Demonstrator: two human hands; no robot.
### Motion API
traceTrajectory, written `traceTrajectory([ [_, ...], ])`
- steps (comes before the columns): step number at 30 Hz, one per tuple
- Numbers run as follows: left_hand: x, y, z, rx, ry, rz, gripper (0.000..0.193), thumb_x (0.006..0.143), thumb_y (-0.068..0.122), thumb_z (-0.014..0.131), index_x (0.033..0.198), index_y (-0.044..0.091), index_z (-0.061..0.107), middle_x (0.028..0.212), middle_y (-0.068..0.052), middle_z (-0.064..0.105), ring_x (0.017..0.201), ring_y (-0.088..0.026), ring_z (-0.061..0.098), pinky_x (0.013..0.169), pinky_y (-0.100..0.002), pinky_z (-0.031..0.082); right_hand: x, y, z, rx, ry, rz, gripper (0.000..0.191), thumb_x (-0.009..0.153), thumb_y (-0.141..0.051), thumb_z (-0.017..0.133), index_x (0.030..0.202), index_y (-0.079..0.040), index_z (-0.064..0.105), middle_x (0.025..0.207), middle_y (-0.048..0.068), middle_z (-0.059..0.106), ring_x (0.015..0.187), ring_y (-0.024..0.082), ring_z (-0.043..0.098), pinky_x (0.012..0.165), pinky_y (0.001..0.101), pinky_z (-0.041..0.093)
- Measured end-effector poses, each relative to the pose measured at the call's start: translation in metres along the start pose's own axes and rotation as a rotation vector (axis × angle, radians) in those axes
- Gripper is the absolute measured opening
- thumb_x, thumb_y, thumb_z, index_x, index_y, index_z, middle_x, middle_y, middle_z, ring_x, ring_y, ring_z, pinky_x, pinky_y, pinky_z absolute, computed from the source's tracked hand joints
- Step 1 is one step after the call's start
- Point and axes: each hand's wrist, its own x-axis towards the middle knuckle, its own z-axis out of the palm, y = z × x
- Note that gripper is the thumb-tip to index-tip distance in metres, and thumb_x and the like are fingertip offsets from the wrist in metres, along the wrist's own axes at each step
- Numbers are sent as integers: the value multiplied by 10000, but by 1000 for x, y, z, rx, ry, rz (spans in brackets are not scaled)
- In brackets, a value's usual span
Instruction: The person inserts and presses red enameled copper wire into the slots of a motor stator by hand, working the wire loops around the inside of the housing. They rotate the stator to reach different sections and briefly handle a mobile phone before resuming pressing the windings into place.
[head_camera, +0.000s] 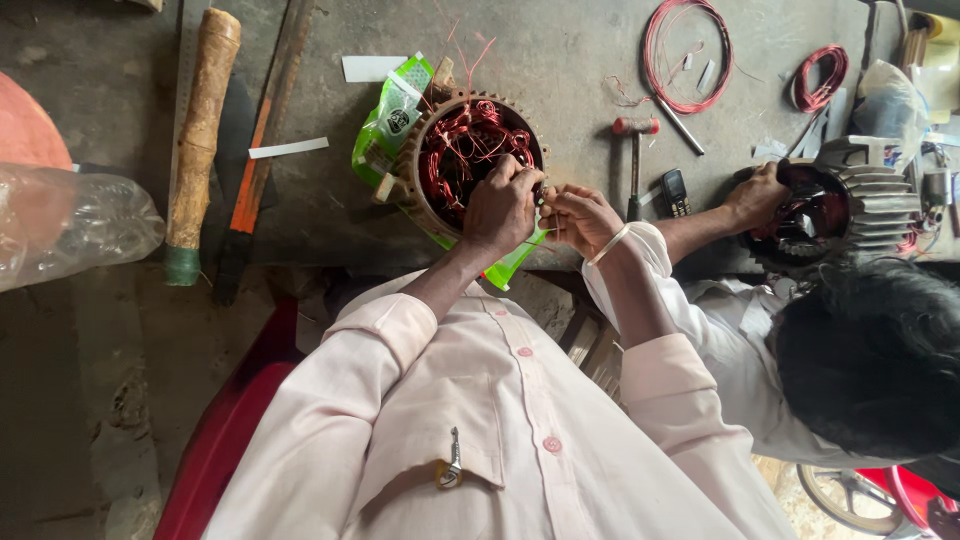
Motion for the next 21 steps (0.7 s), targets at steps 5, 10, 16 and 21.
traceTrajectory([
  [5,2,-1,2,4,-15,-62,163,857,63,703,1020,68,702,996,-126,586,900,-322,658,723,-453,542,-1,-11,13,-145,127,14,138,915,-191,723,919,-75,649,818,22,696,731,176,739,647,346,591],
  [10,4,-2,4,19,4,-52,131,869,93,709,1000,83,701,998,-121,586,911,-326,654,730,-453,545,2,-16,25,-177,155,-88,144,805,-46,742,857,-91,615,766,12,675,673,145,710,632,320,608],
  [16,5,-4,9,61,19,-93,99,872,126,677,966,98,697,991,-121,597,929,-336,660,756,-469,550,14,-15,22,-320,46,-284,110,790,0,696,802,-51,600,696,0,585,595,97,571,530,257,455],
  [21,5,-4,10,175,30,-71,136,905,77,628,1038,77,657,1063,-152,594,983,-363,661,783,-486,559,20,-27,18,-749,-72,-333,211,776,-12,720,764,-44,512,676,-40,457,611,74,443,504,269,354],
])
